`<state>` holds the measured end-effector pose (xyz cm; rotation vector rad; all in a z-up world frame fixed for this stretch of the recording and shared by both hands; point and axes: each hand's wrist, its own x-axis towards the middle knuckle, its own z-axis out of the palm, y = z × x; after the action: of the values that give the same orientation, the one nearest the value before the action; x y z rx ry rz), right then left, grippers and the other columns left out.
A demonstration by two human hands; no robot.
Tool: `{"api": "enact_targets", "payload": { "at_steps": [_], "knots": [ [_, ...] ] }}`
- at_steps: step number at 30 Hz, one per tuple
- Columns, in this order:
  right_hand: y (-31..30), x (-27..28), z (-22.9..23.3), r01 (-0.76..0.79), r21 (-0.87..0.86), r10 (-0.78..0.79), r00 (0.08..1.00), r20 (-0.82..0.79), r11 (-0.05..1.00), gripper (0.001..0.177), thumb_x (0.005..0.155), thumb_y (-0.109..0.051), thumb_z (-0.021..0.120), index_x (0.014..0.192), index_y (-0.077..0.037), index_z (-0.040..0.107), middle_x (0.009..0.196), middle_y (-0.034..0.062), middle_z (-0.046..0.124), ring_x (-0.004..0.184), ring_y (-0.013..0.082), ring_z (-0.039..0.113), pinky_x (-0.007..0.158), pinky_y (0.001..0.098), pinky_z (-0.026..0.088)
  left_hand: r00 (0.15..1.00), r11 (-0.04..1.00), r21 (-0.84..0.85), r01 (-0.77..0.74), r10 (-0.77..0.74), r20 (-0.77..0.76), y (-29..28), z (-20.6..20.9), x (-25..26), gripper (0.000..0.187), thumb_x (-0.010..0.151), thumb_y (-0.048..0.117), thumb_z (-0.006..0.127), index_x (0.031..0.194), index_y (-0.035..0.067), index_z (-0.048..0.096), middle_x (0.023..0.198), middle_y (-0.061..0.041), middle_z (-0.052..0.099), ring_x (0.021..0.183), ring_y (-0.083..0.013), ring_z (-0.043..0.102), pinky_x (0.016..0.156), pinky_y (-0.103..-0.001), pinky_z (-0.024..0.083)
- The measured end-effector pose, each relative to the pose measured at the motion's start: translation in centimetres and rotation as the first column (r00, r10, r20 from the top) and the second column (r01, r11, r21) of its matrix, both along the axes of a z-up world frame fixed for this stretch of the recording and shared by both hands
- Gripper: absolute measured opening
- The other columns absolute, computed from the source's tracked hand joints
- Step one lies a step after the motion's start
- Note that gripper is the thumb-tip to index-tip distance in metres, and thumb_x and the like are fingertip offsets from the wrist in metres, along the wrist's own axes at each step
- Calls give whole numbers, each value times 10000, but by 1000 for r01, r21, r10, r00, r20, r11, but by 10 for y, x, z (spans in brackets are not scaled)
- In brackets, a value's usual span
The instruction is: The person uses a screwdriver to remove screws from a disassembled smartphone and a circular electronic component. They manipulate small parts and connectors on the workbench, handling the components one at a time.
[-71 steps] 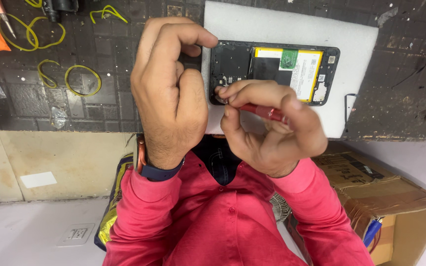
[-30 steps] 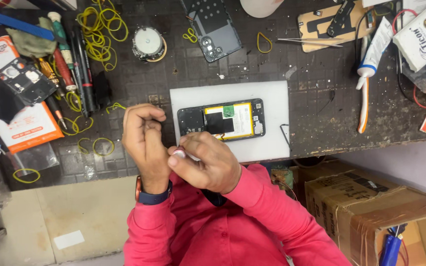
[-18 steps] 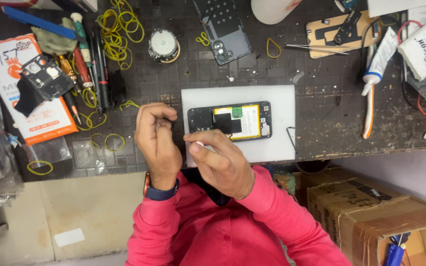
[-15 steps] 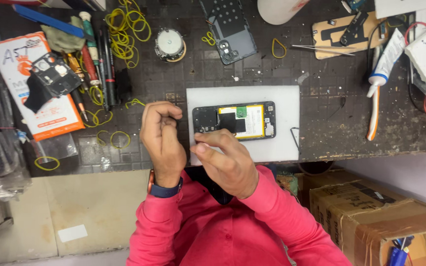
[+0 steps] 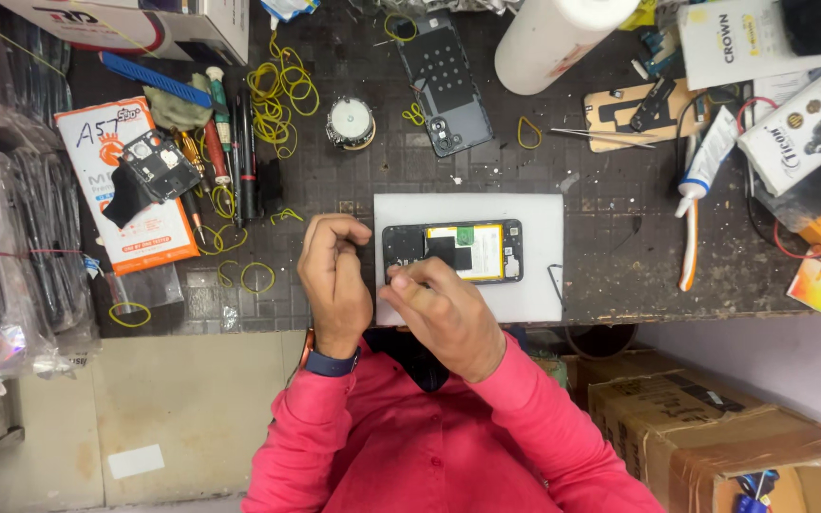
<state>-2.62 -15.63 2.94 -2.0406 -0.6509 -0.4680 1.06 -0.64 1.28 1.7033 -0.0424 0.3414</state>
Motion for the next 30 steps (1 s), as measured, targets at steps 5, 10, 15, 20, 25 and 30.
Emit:
{"api": "enact_targets", "payload": {
  "at_steps": [5,10,15,20,25,30],
  "knots": [
    [-6,3,12,-84,24,84,996,-40,996,678,953,104,731,1446,-145,339,1156,180,625,936,302,679,753,365,586,1000,1000,0,17,-17,19,1,-1,-3,222,882,-85,406,970,-23,600,976,-114,605,857,-197,588,785,-300,487],
    [-4,4,18,-99,17,100,993,-68,995,646,929,136,706,1420,-147,395,1123,164,636,923,269,700,752,337,598,999,1000,8,20,-21,46,1,3,0,233,853,-87,396,960,-22,593,974,-122,612,859,-214,582,791,-310,486],
    [-3,4,13,-7,-53,3,998,-65,999,708,916,57,822,1442,-158,399,1025,122,607,841,264,631,698,361,548,999,999,6,32,-32,36,2,5,-2,242,845,-85,393,967,-17,590,982,-115,616,849,-202,582,773,-304,476],
    [-3,6,10,-77,59,82,992,-93,995,775,946,132,696,1522,-192,289,1159,161,660,981,289,695,801,355,606,999,998,-55,43,-45,-30,2,4,-1,235,827,-84,398,942,-13,590,971,-101,601,753,-165,502,668,-280,408],
    [9,6,1,53,47,-51,998,-44,997,797,936,110,761,1509,-213,311,1097,124,672,920,269,724,743,345,627,997,987,-142,71,-72,-8,6,-3,1,217,825,-84,390,931,-2,560,966,-101,567,771,-151,479,675,-273,402],
    [20,5,3,105,-85,-95,990,107,991,806,899,70,848,1476,-183,346,1026,120,610,890,299,690,697,384,592,993,982,-151,110,-116,-33,6,-8,-3,215,821,-81,389,939,-2,551,966,-99,559,801,-155,489,702,-277,416]
  ]
}}
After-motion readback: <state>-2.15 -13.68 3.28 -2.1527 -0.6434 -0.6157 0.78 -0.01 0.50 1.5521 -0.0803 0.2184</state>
